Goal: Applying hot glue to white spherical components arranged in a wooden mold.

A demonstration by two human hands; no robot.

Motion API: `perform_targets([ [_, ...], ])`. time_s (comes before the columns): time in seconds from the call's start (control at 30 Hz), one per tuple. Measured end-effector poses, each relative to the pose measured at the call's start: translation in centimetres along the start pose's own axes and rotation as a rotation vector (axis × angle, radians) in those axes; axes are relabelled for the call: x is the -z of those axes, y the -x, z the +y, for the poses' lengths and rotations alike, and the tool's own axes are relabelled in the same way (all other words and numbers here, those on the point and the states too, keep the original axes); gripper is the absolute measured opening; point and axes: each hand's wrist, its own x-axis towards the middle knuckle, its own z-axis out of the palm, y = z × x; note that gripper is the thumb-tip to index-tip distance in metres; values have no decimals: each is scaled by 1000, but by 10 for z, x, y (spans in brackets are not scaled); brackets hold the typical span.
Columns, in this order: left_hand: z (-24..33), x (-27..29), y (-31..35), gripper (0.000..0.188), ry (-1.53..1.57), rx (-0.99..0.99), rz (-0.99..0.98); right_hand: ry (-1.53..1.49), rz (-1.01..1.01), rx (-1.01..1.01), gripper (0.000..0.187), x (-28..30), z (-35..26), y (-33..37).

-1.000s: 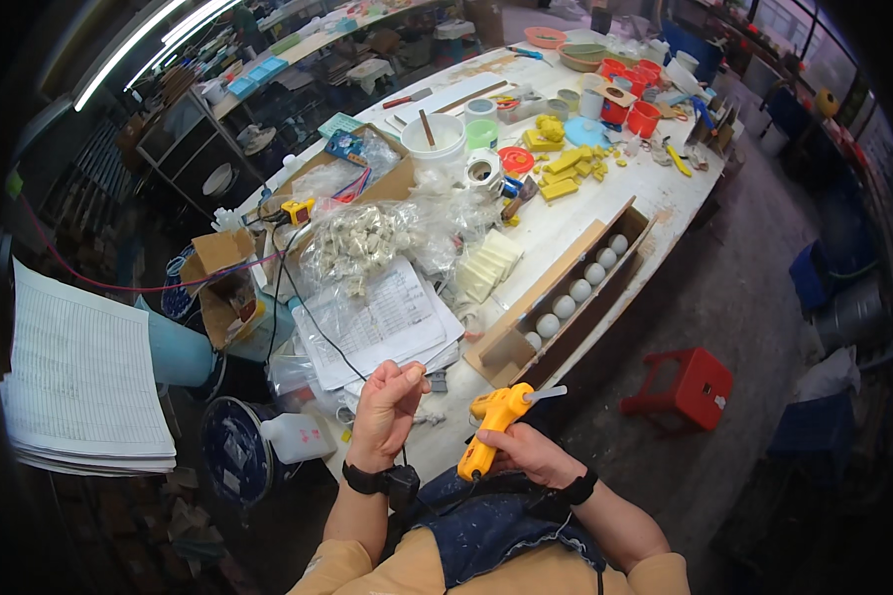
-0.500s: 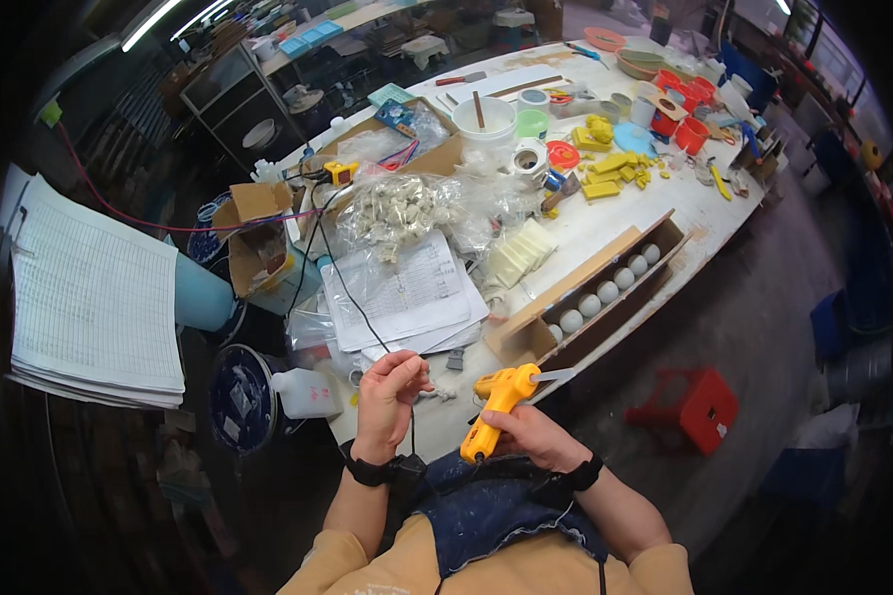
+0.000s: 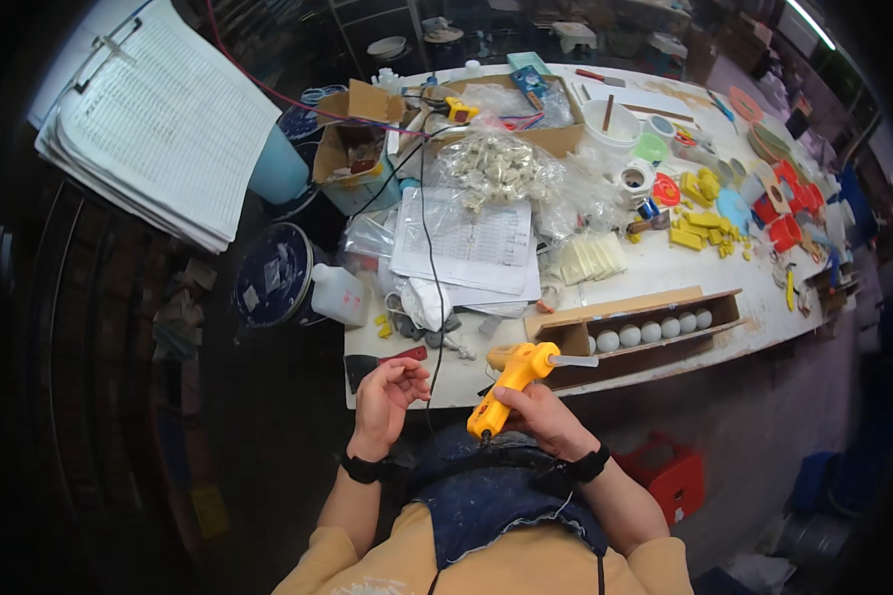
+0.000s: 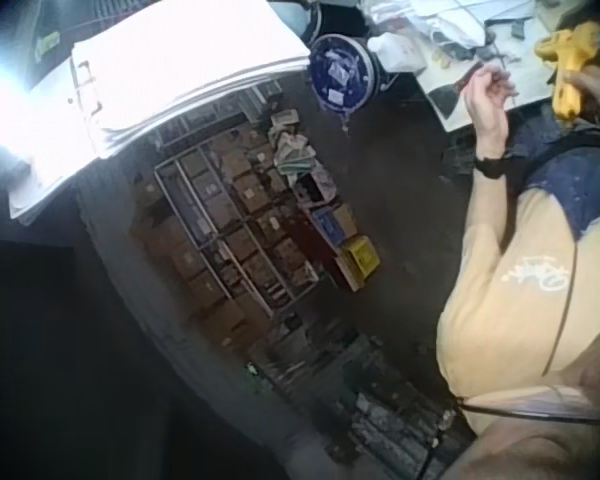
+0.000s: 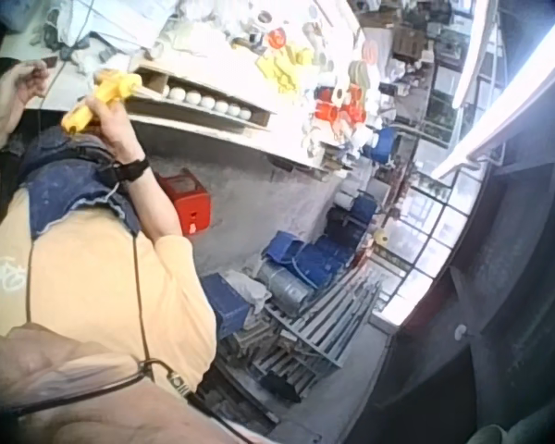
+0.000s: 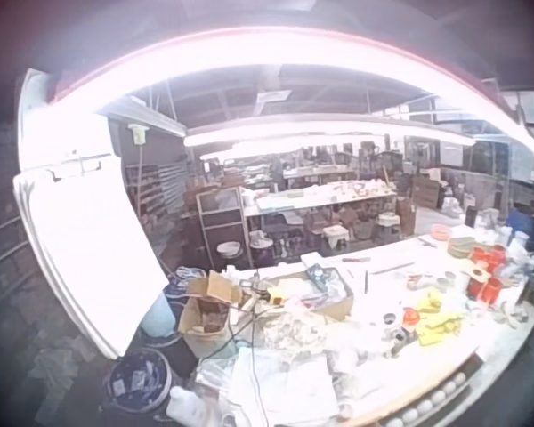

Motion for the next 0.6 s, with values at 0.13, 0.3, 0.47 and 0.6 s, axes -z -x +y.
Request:
perform_targets([
  [0.13, -57, 45, 39, 34, -187, -6, 148, 53, -33, -15, 42, 17, 3, 6],
  [0.3, -180, 105, 88, 53, -980, 132, -189, 119, -92, -20, 40, 24, -7, 16],
  [0.47, -174, 148, 136, 63, -1855, 947, 38, 164, -86, -5, 38, 55, -1, 13],
  [0.6, -251, 210, 188, 60, -1477, 695, -18, 183, -97, -35, 38, 51, 2, 14],
])
